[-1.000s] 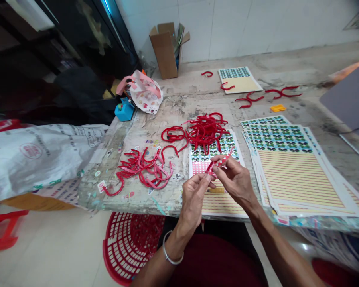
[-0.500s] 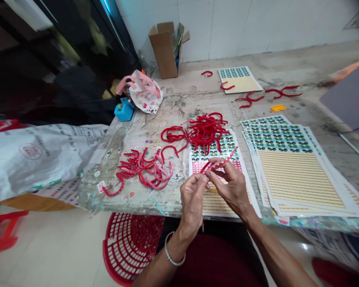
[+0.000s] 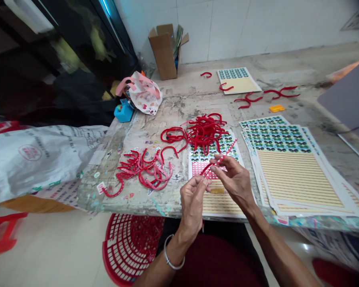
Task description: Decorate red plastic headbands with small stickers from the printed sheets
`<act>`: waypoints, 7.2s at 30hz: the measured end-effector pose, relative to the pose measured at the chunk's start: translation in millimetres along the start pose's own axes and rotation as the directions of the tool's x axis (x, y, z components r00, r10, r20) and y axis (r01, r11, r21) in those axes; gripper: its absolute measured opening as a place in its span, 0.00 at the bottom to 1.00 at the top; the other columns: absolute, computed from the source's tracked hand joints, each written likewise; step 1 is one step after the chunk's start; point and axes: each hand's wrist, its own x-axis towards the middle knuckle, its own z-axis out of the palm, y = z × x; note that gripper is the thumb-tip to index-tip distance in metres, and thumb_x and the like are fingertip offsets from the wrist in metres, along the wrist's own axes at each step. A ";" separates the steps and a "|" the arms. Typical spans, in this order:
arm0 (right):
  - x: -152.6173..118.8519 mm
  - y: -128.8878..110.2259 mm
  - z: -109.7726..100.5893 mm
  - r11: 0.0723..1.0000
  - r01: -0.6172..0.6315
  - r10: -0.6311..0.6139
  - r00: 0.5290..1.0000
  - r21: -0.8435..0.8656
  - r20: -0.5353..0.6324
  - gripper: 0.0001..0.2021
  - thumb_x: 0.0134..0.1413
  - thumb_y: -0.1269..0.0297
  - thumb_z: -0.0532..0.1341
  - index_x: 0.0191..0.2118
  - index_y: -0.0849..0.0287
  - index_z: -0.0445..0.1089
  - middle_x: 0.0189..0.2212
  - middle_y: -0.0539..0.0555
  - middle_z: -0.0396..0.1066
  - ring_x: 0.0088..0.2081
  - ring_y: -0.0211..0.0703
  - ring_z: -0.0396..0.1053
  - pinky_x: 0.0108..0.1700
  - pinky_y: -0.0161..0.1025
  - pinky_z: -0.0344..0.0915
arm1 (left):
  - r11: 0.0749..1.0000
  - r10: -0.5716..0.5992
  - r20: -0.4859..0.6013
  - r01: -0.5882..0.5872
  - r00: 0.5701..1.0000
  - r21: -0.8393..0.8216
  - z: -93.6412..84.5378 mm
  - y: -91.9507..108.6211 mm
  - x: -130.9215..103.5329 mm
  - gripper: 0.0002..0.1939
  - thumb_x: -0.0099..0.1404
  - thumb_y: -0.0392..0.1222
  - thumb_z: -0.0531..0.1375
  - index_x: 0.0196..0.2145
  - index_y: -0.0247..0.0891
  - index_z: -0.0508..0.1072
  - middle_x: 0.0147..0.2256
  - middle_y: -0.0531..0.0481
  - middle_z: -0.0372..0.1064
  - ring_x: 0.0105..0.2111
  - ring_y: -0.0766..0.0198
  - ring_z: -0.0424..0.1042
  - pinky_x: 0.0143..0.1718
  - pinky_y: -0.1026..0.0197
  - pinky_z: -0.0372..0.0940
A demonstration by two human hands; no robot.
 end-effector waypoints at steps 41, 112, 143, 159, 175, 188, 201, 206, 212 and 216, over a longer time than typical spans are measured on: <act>-9.6 -10.6 -11.8 0.998 -0.054 0.053 0.998 -0.040 -0.036 0.09 0.51 0.61 0.62 0.37 0.58 0.75 0.36 0.54 0.75 0.29 0.38 0.71 0.31 0.36 0.73 | 0.963 -0.225 0.329 0.158 0.917 0.218 -7.2 10.5 8.8 0.07 0.64 0.41 0.54 0.32 0.35 0.67 0.23 0.56 0.52 0.22 0.72 0.48 0.24 0.67 0.46; -24.9 -13.3 -13.6 0.940 0.238 -0.232 0.971 -0.246 0.054 0.09 0.52 0.72 0.60 0.38 0.54 0.75 0.35 0.53 0.75 0.39 0.43 0.72 0.38 0.39 0.71 | 0.966 -0.149 0.442 0.035 0.885 0.256 -6.2 16.7 8.5 0.12 0.63 0.45 0.55 0.27 0.33 0.69 0.24 0.51 0.63 0.26 0.67 0.62 0.31 0.64 0.58; -18.1 -13.2 -17.7 0.991 0.107 -0.089 0.977 -0.082 0.196 0.21 0.47 0.67 0.65 0.49 0.52 0.67 0.45 0.55 0.65 0.45 0.43 0.67 0.43 0.41 0.73 | 0.968 -0.076 0.478 -0.050 0.875 0.246 -20.1 5.9 5.1 0.09 0.64 0.41 0.54 0.34 0.31 0.68 0.26 0.51 0.62 0.28 0.67 0.62 0.33 0.65 0.59; -25.3 -9.3 -22.2 0.954 -0.189 0.131 0.961 0.233 0.243 0.20 0.50 0.67 0.64 0.50 0.52 0.65 0.42 0.54 0.71 0.41 0.38 0.70 0.45 0.38 0.69 | 0.968 -0.066 0.430 -0.048 0.900 0.247 -16.4 2.4 -0.6 0.13 0.66 0.42 0.52 0.41 0.33 0.72 0.22 0.55 0.53 0.24 0.70 0.52 0.28 0.66 0.51; -27.5 -8.1 -24.0 0.994 0.075 -0.070 0.995 -0.083 0.068 0.15 0.53 0.64 0.61 0.48 0.52 0.67 0.50 0.55 0.63 0.50 0.46 0.63 0.48 0.47 0.68 | 0.928 -0.066 0.390 -0.087 0.918 0.362 -13.1 2.8 -3.5 0.16 0.65 0.45 0.54 0.46 0.32 0.70 0.37 0.45 0.70 0.35 0.61 0.67 0.40 0.62 0.62; -34.3 -7.8 -23.4 0.989 -0.079 0.060 0.987 -0.127 -0.152 0.11 0.51 0.60 0.62 0.41 0.57 0.71 0.39 0.55 0.71 0.37 0.43 0.69 0.33 0.38 0.71 | 0.786 0.121 0.389 -0.328 0.913 0.525 -10.6 -8.2 -6.1 0.12 0.63 0.35 0.53 0.44 0.34 0.70 0.34 0.48 0.69 0.32 0.64 0.66 0.37 0.63 0.61; -33.8 -13.2 -19.8 0.976 -0.216 0.212 0.974 -0.040 -0.084 0.12 0.47 0.56 0.64 0.32 0.60 0.72 0.26 0.53 0.71 0.27 0.39 0.69 0.25 0.33 0.69 | 0.847 0.020 0.407 -0.232 0.913 0.478 -7.5 -4.3 -4.7 0.15 0.66 0.39 0.51 0.47 0.33 0.69 0.34 0.47 0.70 0.35 0.60 0.68 0.37 0.62 0.62; -33.1 -11.5 -19.3 0.969 -0.245 0.241 0.964 -0.027 -0.111 0.13 0.43 0.55 0.66 0.30 0.61 0.72 0.25 0.51 0.69 0.24 0.35 0.65 0.24 0.32 0.68 | 0.689 0.187 0.422 -0.425 0.887 0.587 -8.5 -13.5 -3.7 0.12 0.64 0.35 0.51 0.43 0.35 0.69 0.35 0.46 0.70 0.35 0.60 0.67 0.39 0.60 0.61; -32.8 -9.8 -19.8 0.954 -0.295 0.298 0.953 0.055 -0.051 0.15 0.43 0.53 0.66 0.27 0.61 0.69 0.23 0.50 0.65 0.23 0.34 0.62 0.23 0.32 0.68 | 0.534 0.296 0.500 -0.575 0.814 0.620 -7.6 -19.1 -2.4 0.12 0.63 0.32 0.50 0.44 0.35 0.67 0.38 0.42 0.69 0.40 0.57 0.66 0.43 0.55 0.60; -33.1 -7.2 -20.4 0.971 -0.236 0.237 0.968 0.027 -0.079 0.13 0.48 0.54 0.63 0.31 0.61 0.69 0.27 0.51 0.65 0.27 0.35 0.63 0.24 0.33 0.70 | 0.554 0.282 0.487 -0.555 0.827 0.621 -9.6 -21.5 -3.0 0.13 0.63 0.31 0.50 0.44 0.35 0.67 0.39 0.42 0.69 0.39 0.58 0.67 0.42 0.56 0.61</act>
